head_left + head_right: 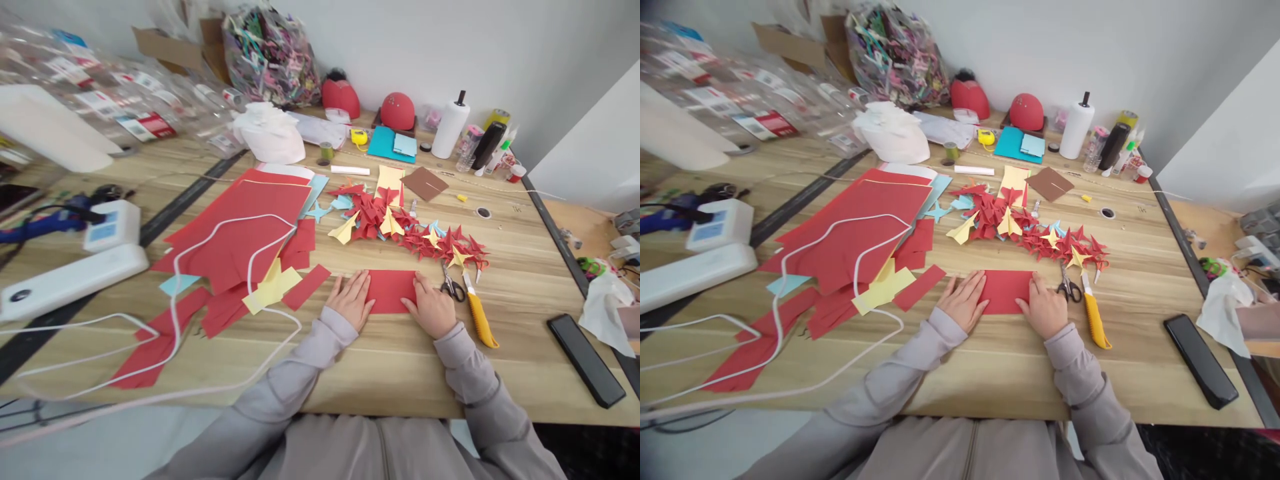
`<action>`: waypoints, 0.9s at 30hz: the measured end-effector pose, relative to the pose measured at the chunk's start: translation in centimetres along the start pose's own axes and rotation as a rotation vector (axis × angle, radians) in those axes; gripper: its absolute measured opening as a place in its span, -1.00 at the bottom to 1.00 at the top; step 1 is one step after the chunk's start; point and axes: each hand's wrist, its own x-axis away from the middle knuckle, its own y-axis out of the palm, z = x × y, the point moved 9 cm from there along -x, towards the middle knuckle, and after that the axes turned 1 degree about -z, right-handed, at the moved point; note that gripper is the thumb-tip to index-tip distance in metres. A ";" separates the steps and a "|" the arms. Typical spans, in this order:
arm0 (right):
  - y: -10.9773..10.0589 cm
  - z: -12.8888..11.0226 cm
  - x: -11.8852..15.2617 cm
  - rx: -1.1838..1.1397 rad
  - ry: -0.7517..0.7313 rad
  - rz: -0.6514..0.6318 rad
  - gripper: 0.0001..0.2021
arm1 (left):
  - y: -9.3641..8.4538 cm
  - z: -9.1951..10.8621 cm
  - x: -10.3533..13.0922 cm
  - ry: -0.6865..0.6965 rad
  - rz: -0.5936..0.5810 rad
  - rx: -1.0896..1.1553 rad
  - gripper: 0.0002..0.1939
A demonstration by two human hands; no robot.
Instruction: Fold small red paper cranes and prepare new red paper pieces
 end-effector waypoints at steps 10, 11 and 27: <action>0.1 -0.1 -0.1 0.022 0.005 -0.015 -0.41 | -0.8 1.8 -0.2 -0.007 -0.013 -0.008 -0.53; 0.1 -0.1 -0.1 0.022 0.006 -0.016 -0.41 | -0.8 2.9 -0.4 0.047 -0.017 0.011 -0.54; -0.2 -0.1 -0.1 0.022 0.036 -0.025 -0.49 | 1.9 5.5 1.7 0.395 -0.160 0.137 -0.17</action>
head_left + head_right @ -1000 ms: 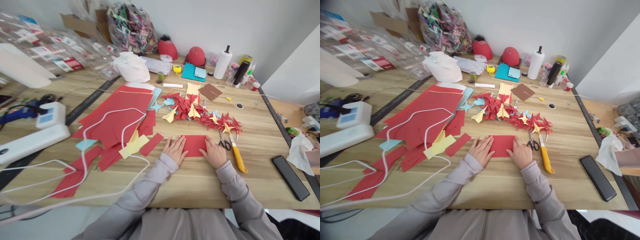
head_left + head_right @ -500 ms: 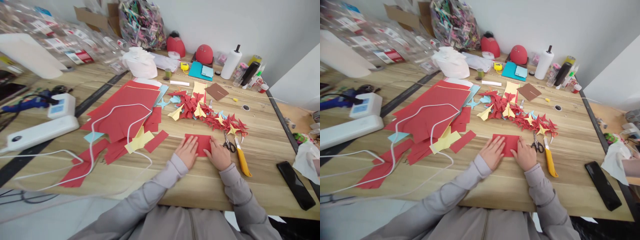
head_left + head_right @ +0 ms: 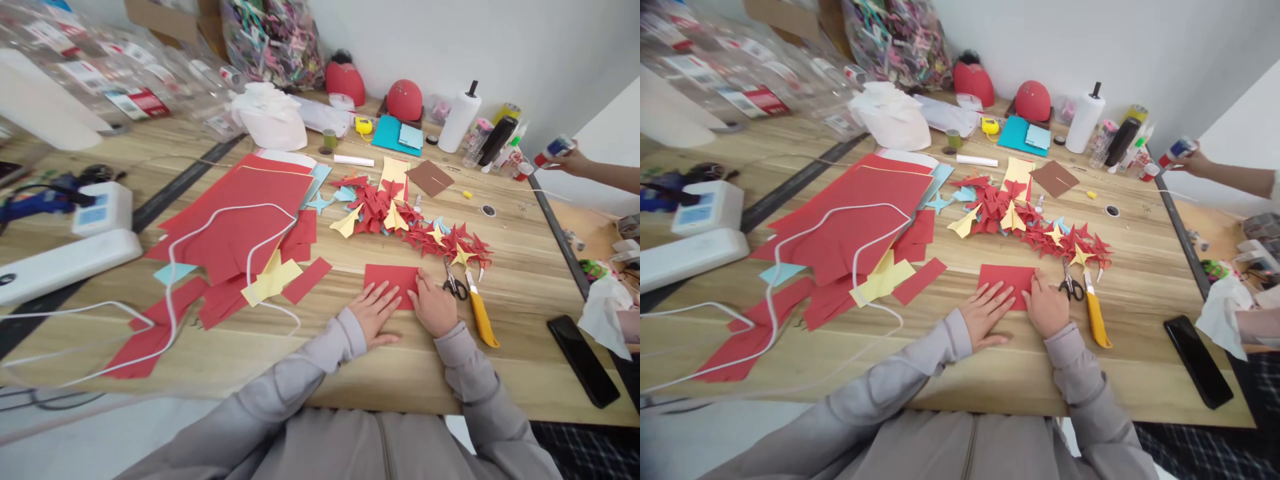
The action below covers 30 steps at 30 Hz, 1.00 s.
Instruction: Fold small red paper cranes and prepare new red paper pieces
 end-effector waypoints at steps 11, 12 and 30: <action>0.0 0.1 -0.1 -0.002 0.002 -0.029 -0.49 | -0.3 1.9 -0.6 -0.006 0.037 -0.038 -0.27; 0.0 0.1 -0.1 -0.007 0.003 -0.032 -0.49 | -0.2 2.3 -1.2 -0.008 0.034 -0.025 -0.25; 0.5 1.0 -0.3 -0.090 -0.052 -0.036 -0.52 | -0.1 2.8 -2.4 -0.116 0.050 0.057 -0.30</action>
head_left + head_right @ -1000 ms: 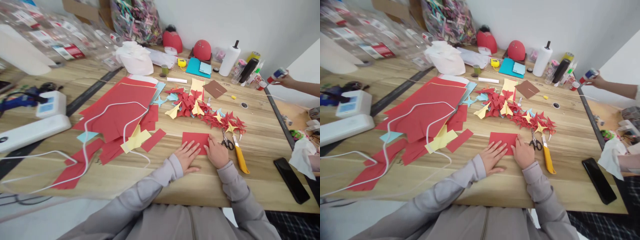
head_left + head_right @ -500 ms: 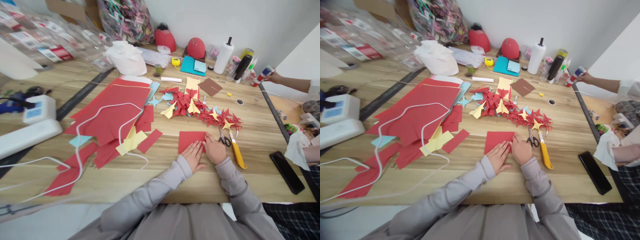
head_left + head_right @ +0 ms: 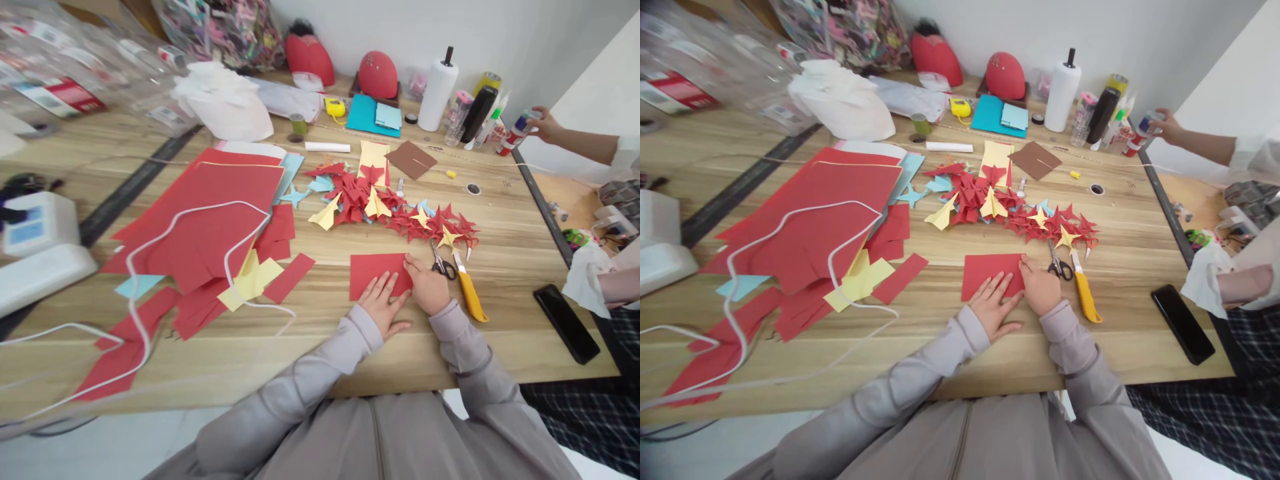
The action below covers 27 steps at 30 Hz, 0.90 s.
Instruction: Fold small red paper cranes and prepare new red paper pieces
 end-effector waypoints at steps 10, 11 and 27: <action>-0.3 0.1 0.1 -0.051 0.020 0.039 -0.48 | 0.4 0.5 -0.6 -0.070 0.001 0.088 -0.41; -0.3 0.1 0.1 -0.044 0.025 0.043 -0.49 | 0.3 0.3 -0.5 -0.039 0.004 0.095 -0.43; -1.0 -5.4 6.2 0.020 0.076 0.137 -0.69 | -2.5 -7.1 1.4 0.036 0.266 0.071 -0.73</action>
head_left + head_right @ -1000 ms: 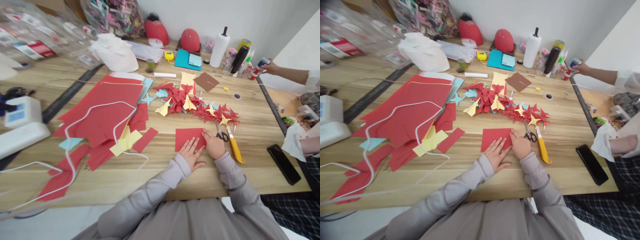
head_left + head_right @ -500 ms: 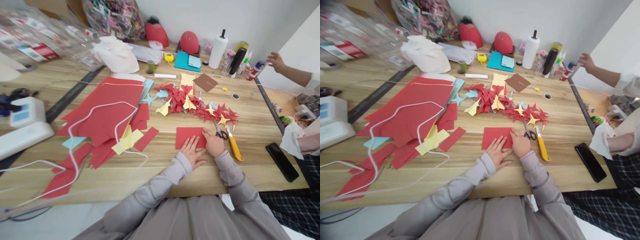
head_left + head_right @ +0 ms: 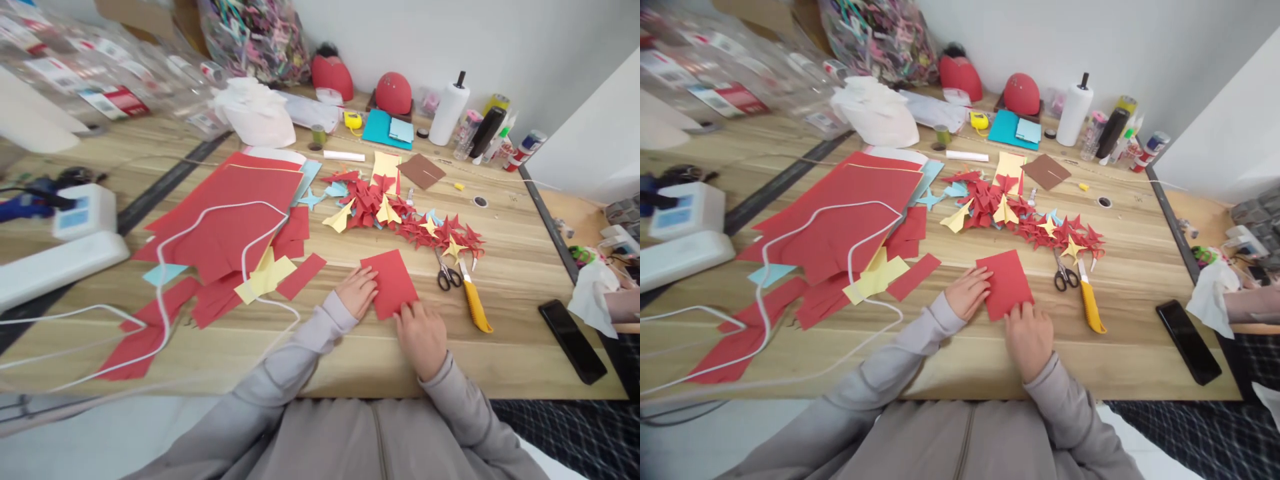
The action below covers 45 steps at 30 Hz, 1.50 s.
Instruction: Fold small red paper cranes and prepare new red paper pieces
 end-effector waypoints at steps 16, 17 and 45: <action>0.3 -4.7 -1.0 -0.064 -0.155 -0.006 -0.47 | 1.7 0.0 -0.6 -0.262 -0.136 -0.359 -0.60; 0.3 -4.7 -1.0 -0.062 -0.150 -0.008 -0.46 | 1.6 0.0 -0.8 -0.260 -0.151 -0.363 -0.59; 0.2 -5.1 -5.0 -0.001 -0.059 -0.124 -0.53 | 0.6 -3.0 -2.7 -0.195 -0.100 -0.154 -0.61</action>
